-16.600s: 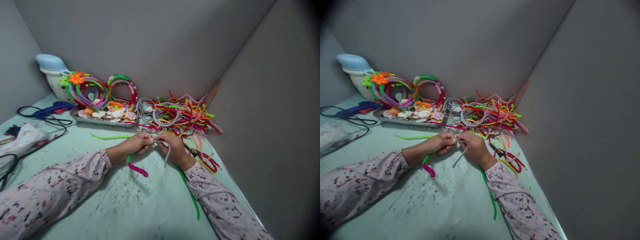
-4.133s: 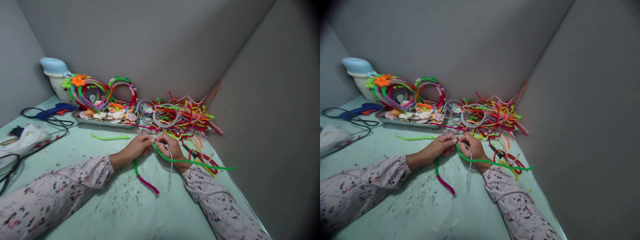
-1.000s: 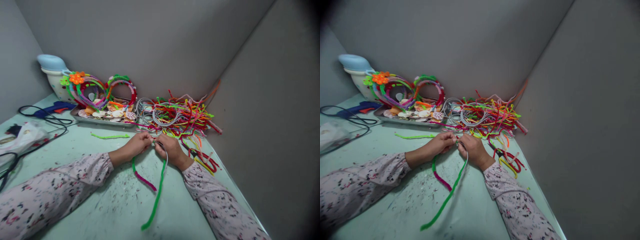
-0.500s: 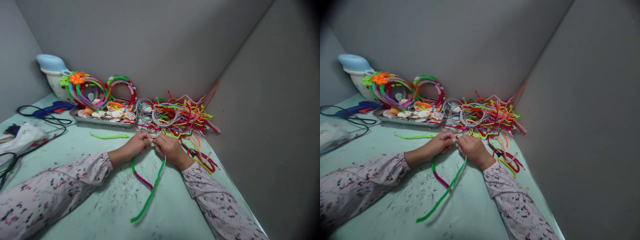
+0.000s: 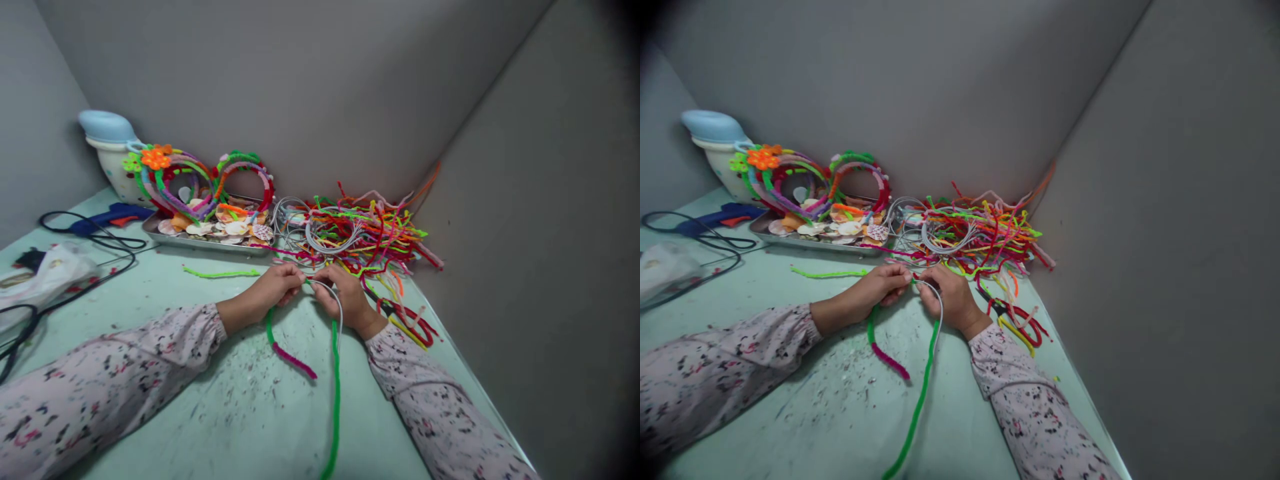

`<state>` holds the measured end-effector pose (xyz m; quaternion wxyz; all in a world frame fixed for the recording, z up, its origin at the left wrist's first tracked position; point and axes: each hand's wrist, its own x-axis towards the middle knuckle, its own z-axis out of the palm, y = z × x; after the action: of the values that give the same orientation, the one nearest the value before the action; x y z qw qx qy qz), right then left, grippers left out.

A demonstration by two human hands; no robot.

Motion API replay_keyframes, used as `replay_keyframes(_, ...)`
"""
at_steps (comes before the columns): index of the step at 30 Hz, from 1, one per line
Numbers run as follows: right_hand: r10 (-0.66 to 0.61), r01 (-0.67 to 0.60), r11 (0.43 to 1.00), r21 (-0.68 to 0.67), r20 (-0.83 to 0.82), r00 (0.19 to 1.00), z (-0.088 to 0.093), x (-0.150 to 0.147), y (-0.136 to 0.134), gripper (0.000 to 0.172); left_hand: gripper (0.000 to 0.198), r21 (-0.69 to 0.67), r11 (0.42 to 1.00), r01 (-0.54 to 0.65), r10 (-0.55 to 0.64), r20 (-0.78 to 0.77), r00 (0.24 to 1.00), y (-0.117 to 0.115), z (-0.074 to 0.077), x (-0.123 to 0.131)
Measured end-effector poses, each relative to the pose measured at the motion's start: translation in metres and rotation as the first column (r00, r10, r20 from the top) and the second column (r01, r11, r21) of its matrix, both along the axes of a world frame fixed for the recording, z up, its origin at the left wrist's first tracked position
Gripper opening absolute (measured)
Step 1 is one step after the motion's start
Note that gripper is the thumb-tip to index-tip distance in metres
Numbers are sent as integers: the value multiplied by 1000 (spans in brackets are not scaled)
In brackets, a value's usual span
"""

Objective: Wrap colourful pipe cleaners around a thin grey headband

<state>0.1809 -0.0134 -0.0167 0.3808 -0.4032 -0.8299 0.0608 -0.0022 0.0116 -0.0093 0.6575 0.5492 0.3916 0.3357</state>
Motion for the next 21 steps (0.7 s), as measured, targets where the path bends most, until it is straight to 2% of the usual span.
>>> replay_keyframes(6,-38,37,999,-18,-24,999,-2,-1,2,5,22,19,1000,22,-22,15,1000,0,0,-1)
replay_keyframes(12,27,-27,998,-59,-11,1000,-5,-3,2,10,23,40,999,30,-28,-42,999,0,-1,-1)
replay_keyframes(21,52,-52,998,-41,3,999,-6,-2,6,16,23,6,999,50,-50,-31,998,1,-2,-2)
